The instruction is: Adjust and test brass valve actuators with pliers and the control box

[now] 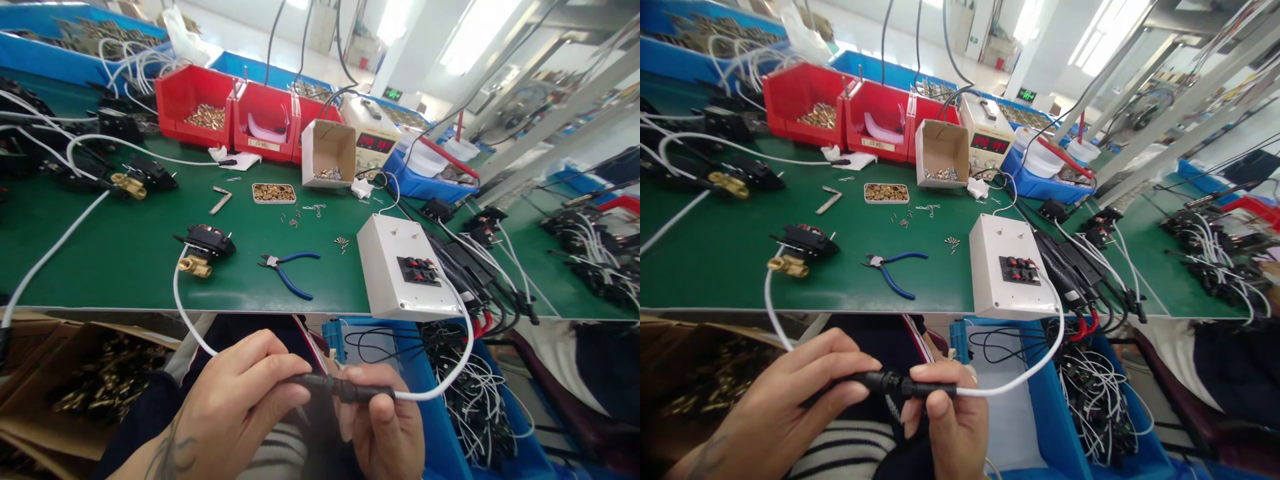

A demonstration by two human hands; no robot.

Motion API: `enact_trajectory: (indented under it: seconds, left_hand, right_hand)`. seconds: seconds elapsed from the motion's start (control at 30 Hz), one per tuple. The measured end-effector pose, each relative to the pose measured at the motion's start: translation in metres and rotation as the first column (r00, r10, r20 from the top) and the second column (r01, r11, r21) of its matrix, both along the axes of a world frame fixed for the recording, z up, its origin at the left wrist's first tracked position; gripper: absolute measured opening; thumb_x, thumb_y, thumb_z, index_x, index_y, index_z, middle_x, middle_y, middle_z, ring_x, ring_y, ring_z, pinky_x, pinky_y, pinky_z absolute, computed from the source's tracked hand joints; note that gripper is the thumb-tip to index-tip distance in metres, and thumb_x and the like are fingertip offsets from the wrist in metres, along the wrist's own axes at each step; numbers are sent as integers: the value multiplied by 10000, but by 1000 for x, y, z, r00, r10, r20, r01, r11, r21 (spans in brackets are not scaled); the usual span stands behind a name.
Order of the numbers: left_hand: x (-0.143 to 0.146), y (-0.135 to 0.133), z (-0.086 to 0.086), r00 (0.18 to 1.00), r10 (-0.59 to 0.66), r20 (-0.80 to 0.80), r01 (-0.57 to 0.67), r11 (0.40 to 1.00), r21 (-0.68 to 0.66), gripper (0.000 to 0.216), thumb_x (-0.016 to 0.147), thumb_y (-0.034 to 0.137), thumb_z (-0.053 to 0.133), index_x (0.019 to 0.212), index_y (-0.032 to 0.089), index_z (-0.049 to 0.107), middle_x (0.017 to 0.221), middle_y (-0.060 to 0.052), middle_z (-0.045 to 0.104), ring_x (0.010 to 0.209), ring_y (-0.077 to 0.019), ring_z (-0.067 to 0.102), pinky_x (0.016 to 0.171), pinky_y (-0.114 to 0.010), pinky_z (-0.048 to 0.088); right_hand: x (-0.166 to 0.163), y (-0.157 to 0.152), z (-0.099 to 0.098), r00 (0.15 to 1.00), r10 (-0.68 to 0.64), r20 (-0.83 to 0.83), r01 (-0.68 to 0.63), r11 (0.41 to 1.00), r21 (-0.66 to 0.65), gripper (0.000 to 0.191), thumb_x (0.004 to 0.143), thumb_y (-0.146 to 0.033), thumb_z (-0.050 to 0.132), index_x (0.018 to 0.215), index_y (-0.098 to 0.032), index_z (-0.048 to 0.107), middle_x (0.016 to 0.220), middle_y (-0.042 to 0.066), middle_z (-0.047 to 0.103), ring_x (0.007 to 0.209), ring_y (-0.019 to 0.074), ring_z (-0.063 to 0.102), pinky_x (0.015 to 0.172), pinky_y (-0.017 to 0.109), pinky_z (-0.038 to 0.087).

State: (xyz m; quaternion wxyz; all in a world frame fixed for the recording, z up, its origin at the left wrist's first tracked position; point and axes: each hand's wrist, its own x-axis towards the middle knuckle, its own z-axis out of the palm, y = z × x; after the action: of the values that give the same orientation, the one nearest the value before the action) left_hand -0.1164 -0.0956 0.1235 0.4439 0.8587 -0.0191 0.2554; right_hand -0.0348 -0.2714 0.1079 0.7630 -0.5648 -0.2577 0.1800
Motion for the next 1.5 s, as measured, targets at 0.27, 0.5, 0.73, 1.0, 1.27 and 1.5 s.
enact_trajectory:
  seconds: [0.27, 0.5, 0.73, 1.0, 1.27, 1.5]
  left_hand:
    - [-1, 4, 0, 1000, -23, 0, 23, 984, 177, 77, 1003, 227, 432, 1008, 202, 505, 737, 15, 488, 651, -73, 471, 577, -192, 345]
    - [0, 2, 3, 994, 101, 47, -110, 946, 304, 205, 1040, 295, 361, 985, 204, 536, 855, 17, 643, 717, -92, 573, 639, -209, 422]
    - [2, -3, 1, 984, 160, 73, -175, 932, 318, 241, 1030, 301, 382, 915, 185, 558, 752, 4, 592, 642, -102, 547, 576, -232, 403]
    - [8, -5, -23, 988, -11, -154, 35, 988, 151, 263, 1008, 252, 406, 860, 174, 608, 741, 17, 564, 639, -83, 554, 577, -201, 424]
    - [15, 48, -27, 907, 422, 0, -403, 866, 297, 352, 1004, 426, 430, 1172, 158, 583, 1160, -53, 556, 1074, -149, 543, 970, -262, 414]
    - [41, 133, -18, 577, 747, -330, -699, 661, 274, 961, 874, 764, 242, 1376, -21, 479, 1246, -266, 483, 1212, -427, 444, 1058, -538, 327]
  right_hand:
    - [4, 3, 1, 999, 42, -35, -41, 999, 21, 252, 988, -404, 479, 1092, -249, 647, 606, 10, 554, 491, 62, 490, 493, 140, 366]
    - [4, 8, 3, 999, 21, -38, -21, 1000, -7, 230, 965, -384, 521, 1042, -233, 678, 620, 29, 576, 504, 77, 530, 478, 142, 403]
    - [4, 11, 3, 999, 32, 8, -32, 999, -36, 209, 967, -358, 530, 1083, -238, 657, 654, 18, 606, 518, 63, 558, 533, 133, 434]
    - [17, -2, -17, 991, 132, 13, -121, 941, -316, 350, 1020, -404, 400, 1049, -166, 656, 689, 44, 609, 579, 87, 568, 580, 172, 448]
    - [92, -28, 77, 644, 756, 114, -355, 428, -831, 315, 919, -456, 567, 1074, -206, 680, 930, 32, 678, 835, 133, 643, 780, 208, 496]
    - [244, 9, 90, 717, -184, 672, 543, 753, -372, 533, 759, -579, 641, 1011, -112, 692, 929, 108, 664, 839, 167, 636, 824, 309, 514]
